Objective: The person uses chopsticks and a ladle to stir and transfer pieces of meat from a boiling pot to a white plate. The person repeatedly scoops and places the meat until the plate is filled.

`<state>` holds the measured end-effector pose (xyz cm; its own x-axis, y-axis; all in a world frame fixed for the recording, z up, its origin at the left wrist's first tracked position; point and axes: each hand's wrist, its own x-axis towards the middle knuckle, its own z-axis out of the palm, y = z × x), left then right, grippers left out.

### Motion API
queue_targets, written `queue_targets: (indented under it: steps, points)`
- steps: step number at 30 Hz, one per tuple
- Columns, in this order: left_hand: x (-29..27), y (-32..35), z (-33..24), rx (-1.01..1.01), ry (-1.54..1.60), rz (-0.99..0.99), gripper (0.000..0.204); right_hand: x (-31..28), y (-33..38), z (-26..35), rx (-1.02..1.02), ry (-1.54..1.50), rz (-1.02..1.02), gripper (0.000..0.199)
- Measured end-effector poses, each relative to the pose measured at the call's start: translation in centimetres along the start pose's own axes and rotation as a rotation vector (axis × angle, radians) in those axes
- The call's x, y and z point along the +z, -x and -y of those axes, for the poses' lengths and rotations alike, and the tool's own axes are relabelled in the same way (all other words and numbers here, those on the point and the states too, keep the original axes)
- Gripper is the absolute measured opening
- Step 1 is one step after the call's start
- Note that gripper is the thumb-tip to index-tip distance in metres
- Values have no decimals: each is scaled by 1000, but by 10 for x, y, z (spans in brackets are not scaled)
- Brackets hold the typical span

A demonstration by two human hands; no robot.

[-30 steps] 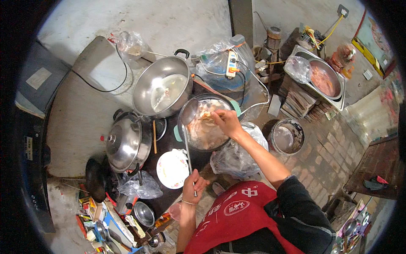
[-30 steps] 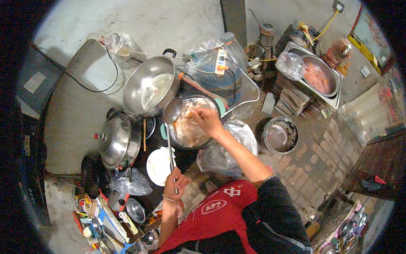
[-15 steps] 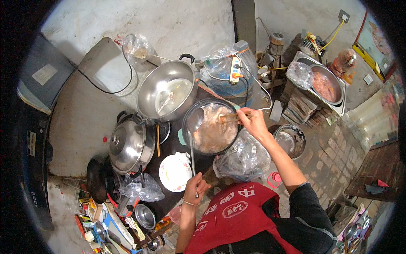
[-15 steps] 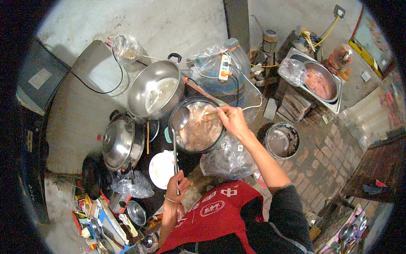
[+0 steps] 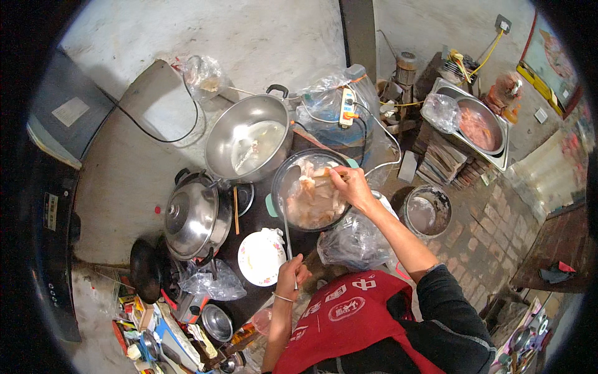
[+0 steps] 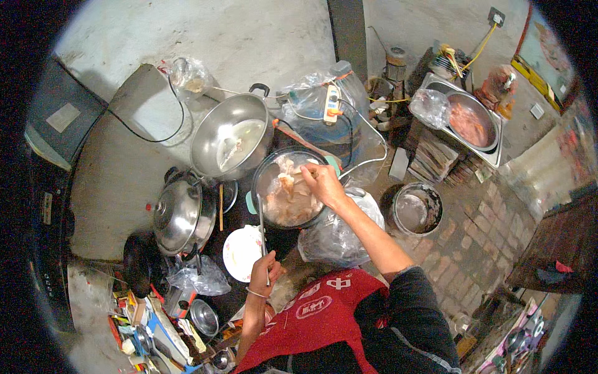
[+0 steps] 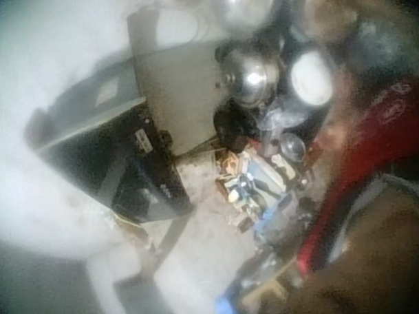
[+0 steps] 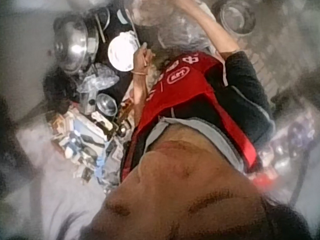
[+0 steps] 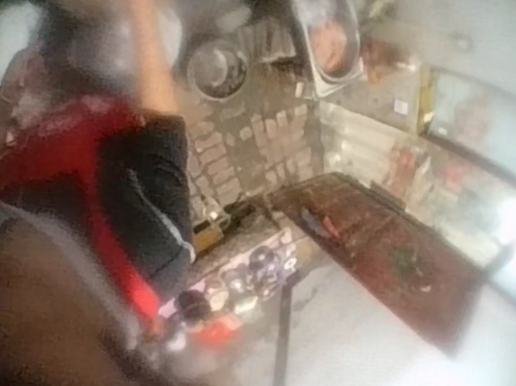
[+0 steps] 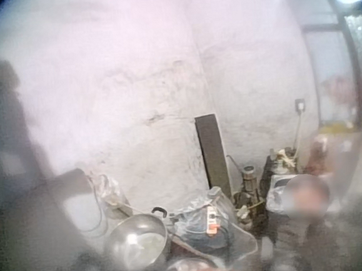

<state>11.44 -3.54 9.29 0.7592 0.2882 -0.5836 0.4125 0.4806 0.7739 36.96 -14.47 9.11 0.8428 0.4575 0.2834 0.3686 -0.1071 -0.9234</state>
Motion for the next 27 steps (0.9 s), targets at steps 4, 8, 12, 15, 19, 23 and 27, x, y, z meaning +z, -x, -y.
queue_targets:
  steps: [4,8,12,15,19,23,27]
  points:
    - [-5,1,4,83,6,3,45,16,-4,-6,-94,3,60,21]
    - [-8,0,5,85,23,8,44,22,-1,-19,92,-86,197,22]
    - [0,7,-4,93,-38,-3,45,7,-2,-8,118,27,197,22]
    - [1,5,-1,59,-9,-18,45,-9,0,-6,-107,154,86,21]
    - [-3,4,4,86,-5,30,41,-35,1,0,-10,106,44,21]
    - [1,1,2,65,17,41,40,-62,6,4,141,61,-87,24]
    - [4,-3,3,77,2,53,40,-33,9,-32,226,-110,-117,26]
